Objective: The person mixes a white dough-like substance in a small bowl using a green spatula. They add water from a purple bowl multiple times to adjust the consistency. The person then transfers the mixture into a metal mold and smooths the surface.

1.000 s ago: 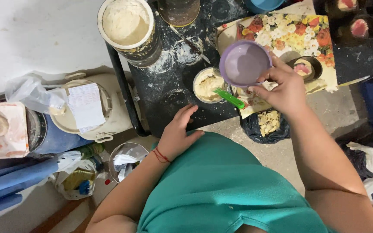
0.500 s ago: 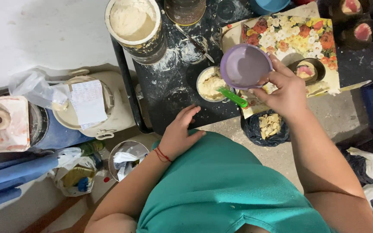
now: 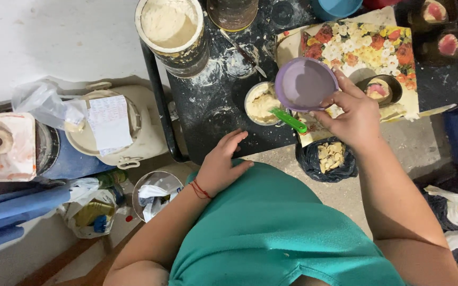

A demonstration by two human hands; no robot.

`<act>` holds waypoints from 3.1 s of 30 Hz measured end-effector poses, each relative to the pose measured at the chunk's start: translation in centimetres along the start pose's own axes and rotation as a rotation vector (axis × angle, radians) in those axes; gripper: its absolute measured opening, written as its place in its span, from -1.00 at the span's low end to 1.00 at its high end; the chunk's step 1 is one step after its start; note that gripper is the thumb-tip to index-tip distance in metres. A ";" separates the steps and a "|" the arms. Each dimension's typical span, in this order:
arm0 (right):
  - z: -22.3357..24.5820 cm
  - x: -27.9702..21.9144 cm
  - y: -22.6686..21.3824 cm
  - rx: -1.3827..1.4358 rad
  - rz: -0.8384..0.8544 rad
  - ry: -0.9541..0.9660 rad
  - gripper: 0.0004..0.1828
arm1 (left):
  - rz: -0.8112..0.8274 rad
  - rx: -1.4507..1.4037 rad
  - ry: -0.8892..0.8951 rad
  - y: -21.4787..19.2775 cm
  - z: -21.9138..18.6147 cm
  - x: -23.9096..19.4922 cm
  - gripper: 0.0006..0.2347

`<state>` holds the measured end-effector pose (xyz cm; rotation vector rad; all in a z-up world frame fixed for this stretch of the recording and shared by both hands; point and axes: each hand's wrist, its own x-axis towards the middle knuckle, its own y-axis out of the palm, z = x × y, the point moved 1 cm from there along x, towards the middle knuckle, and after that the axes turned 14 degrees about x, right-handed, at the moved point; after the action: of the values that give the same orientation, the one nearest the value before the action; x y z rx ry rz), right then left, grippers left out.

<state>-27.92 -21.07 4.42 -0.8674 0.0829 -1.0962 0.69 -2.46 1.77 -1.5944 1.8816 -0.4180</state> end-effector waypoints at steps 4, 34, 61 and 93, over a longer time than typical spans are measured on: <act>0.9 0.5 0.0 0.025 -0.007 -0.011 -0.74 | -0.006 0.007 0.004 0.3 0.4 0.0 -0.36; -10.6 18.3 11.9 0.650 -0.260 0.672 -0.80 | -0.133 0.047 -0.096 -1.2 4.3 -1.0 -0.40; 3.6 2.7 4.5 0.359 0.407 0.039 -0.77 | -0.040 0.067 0.098 0.7 1.5 12.5 0.02; -1.4 0.7 6.2 0.951 -0.017 0.890 -0.50 | -0.393 -0.154 0.346 4.1 6.4 13.9 0.12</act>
<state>-23.61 -21.36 -0.33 0.4989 0.2618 -1.2808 0.64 -13.94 -9.09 -2.1179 1.8758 -0.7753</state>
